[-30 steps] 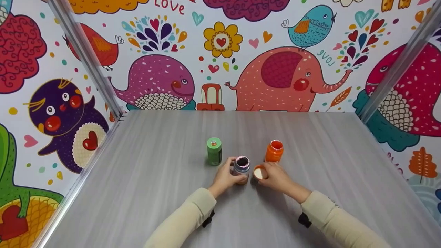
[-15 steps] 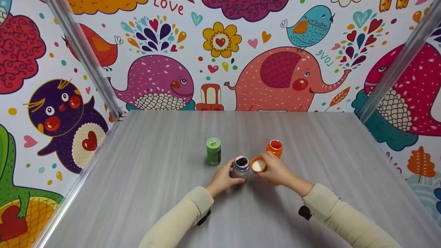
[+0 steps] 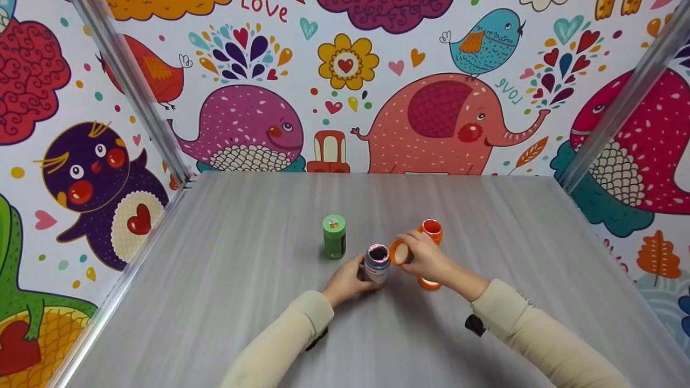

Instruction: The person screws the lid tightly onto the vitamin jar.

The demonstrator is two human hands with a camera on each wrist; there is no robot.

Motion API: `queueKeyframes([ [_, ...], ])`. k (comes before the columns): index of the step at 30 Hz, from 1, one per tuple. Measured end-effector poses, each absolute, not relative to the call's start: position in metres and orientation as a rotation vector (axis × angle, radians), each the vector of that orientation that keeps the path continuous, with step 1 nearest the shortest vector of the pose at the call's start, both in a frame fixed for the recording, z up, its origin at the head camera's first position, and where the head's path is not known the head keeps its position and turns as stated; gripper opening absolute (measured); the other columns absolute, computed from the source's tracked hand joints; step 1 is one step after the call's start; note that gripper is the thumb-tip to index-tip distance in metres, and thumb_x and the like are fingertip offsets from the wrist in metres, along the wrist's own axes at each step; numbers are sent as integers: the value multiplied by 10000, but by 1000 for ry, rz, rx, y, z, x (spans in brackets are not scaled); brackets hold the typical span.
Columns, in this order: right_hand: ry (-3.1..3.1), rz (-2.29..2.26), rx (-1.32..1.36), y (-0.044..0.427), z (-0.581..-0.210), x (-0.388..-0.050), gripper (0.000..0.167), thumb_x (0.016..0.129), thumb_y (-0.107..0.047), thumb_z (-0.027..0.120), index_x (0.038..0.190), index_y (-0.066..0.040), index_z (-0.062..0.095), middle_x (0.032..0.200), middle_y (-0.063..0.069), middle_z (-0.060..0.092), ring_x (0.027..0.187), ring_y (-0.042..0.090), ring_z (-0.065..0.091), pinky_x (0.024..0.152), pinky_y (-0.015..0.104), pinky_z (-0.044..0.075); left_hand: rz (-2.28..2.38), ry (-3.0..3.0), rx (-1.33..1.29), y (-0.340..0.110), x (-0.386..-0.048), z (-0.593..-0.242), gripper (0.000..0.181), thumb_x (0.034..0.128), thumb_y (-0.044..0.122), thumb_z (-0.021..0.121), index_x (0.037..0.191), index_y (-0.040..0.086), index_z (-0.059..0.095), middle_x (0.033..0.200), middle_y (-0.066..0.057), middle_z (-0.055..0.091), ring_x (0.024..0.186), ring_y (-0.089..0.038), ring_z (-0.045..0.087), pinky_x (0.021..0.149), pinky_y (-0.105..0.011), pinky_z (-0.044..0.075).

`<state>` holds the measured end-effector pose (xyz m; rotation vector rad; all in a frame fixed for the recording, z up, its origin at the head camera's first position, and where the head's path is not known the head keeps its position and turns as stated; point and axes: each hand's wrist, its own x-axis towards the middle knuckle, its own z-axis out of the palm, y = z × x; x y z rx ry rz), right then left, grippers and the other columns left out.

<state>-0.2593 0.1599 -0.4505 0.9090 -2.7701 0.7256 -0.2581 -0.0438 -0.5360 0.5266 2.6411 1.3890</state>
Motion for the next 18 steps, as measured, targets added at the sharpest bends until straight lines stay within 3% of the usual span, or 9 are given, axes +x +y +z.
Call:
queueKeyframes([
  [5, -2796, 730, 939, 157, -444, -263, 571, 671, -50, 763, 1184, 59, 539, 1100, 178, 564, 1000, 324, 505, 875, 450, 453, 1400, 2614, 515, -44, -258, -535, 681, 729, 202, 775, 1298, 34, 442, 1211, -114, 562, 1143, -245, 513, 1000, -402, 374],
  [11, -2839, 1054, 959, 152, -443, -269, 585, 754, -101, 734, 1266, 13, 475, 1190, 156, 521, 1052, 287, 533, 889, 430, 469, 1382, 2610, 499, -45, -259, -535, 677, 742, 224, 764, 1313, 65, 437, 1221, -97, 559, 1157, -229, 502, 1010, -391, 364],
  [18, -2846, 1094, 1103, 142, -440, -275, 435, 778, -68, 695, 1171, -20, 514, 1160, 134, 522, 1029, 267, 514, 870, 424, 482, 1344, 2627, 486, -46, -258, -533, 603, 751, 270, 753, 1257, 107, 468, 1173, -68, 574, 1089, -200, 534, 959, -384, 405],
])
